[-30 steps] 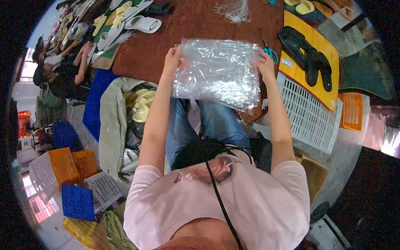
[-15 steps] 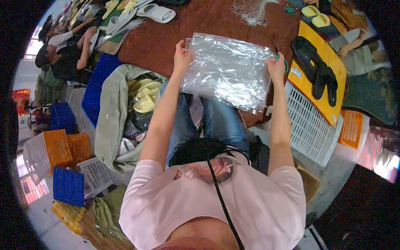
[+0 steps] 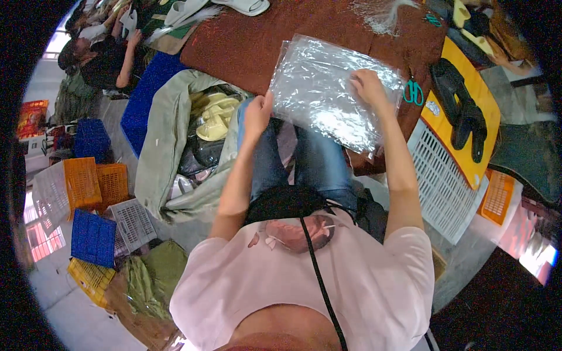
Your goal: The worker is packaging pairs of slippers into individual plastic bags at a workstation in a factory.
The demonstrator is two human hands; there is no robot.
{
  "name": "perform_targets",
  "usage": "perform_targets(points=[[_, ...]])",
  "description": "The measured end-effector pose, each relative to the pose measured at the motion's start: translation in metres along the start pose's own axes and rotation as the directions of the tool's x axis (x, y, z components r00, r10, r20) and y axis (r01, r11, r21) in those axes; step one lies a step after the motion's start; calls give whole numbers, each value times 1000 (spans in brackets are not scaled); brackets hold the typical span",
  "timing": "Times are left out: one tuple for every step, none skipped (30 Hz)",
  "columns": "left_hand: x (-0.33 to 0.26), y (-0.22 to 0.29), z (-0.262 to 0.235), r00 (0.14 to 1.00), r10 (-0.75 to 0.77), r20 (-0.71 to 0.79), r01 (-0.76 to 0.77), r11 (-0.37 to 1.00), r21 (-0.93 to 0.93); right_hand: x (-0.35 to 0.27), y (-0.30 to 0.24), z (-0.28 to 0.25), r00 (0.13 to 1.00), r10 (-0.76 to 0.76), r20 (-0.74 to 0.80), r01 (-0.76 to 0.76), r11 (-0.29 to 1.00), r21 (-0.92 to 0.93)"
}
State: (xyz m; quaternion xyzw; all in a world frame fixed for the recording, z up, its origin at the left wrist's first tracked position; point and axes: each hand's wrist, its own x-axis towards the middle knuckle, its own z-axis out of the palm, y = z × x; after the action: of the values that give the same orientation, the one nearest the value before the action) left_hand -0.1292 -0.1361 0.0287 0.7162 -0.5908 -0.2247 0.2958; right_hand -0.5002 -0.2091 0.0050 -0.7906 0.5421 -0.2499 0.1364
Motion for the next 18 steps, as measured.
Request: perform_targets(points=[[2,-4,1,996,-45,82,59,981,-182,2,-1,3,1000,-10,15,10,1000,-7],[2,-7,2,983,-70,169,127,926,-355,0,-2,4,999,-32,14,31,999,20],[1,2,-4,970,-128,207,214,856,-470,-3,-6,7,999,-42,-19,42,999,11],[2,1,-1,970,-128,209,213,859,-465,-6,-10,9,997,-51,-53,51,999,0],[4,2,0,958,-139,252,254,819,-515,-10,-13,8,999,-22,-26,22,1000,22],[7,5,2,945,-139,295,290,774,-563,-11,-12,7,999,-16,-36,17,1000,21],[9,-1,7,955,-88,283,249,757,-604,-12,-13,8,998,-36,-54,33,999,-43],[12,-9,8,956,-84,280,243,762,-601,-13,-14,9,996,-56,-70,48,993,-106],[13,-14,9,957,-62,282,246,690,-681,-13,-15,8,1000,10,2,-10,992,-129],[15,-21,9,959,-41,281,247,610,-753,-13,-17,9,1000,12,-2,-12,992,-124],[16,-30,5,967,-123,225,251,639,-727,-13,-20,10,1000,21,4,-20,985,-169],[15,-36,2,965,-175,196,263,679,-686,-18,-18,10,999,41,13,-37,975,-218],[14,-43,-4,962,-222,159,271,716,-643,-20,-15,9,998,49,38,-37,965,-259],[13,-50,-10,967,-170,190,255,611,-749,-24,-13,10,1000,20,23,-13,963,-270],[13,-43,-14,952,-173,251,304,598,-742,-28,-10,11,1000,-4,8,6,959,-285],[15,-28,-20,933,-178,312,355,584,-730,-32,-8,9,1000,-7,30,16,955,-297],[15,-5,-22,918,-212,335,385,673,-631,-36,-5,9,1000,4,29,5,954,-300],[16,15,-23,938,-176,300,321,770,-552,-38,-4,9,1000,-13,21,19,947,-322]])
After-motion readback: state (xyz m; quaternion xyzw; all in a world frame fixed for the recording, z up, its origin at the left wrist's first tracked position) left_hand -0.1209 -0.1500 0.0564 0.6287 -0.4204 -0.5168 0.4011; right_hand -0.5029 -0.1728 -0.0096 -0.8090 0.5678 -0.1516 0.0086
